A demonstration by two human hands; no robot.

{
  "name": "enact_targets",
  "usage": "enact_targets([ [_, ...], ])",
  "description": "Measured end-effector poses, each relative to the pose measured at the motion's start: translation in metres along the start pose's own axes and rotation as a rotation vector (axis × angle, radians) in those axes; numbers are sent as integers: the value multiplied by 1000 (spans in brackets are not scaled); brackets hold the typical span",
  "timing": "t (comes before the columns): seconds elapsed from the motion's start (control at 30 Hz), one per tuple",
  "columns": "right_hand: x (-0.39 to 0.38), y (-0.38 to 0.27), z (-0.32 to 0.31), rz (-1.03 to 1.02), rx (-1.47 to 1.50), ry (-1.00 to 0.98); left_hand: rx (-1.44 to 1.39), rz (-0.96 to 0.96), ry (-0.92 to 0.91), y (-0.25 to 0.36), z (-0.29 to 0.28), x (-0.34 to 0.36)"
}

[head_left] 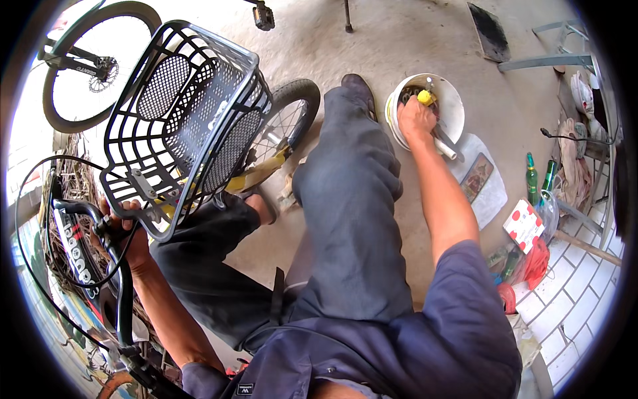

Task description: The person sits on the floor and uses a multi-tool to tighten a bolt on the bicycle's handlebar stem. The person repeatedly turns the tool to secure the component while holding the handlebar steady.

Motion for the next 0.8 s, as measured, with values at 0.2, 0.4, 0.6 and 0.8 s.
enact_targets([
  [0.2,9,11,6,-47,31,97,-54,10,-52,-12,2,7],
  [0.4,-44,15,-24,-66,61,272,-103,-25,-56,-10,7,7],
  [0.6,-105,44,-97,146,906,278,-143,-19,-85,-15,9,14],
  [0.8,-148,15,-232,-23,1647,154,16,15,-259,-26,41,22],
])
Point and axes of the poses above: each hand's wrist, its own x-axis towards the middle knuckle, its own z-axis out of the palm, y = z × x, the point moved 5 cm from there along x, towards the middle knuckle, and after that the axes turned 4 degrees about -x, right-handed, at the moved point
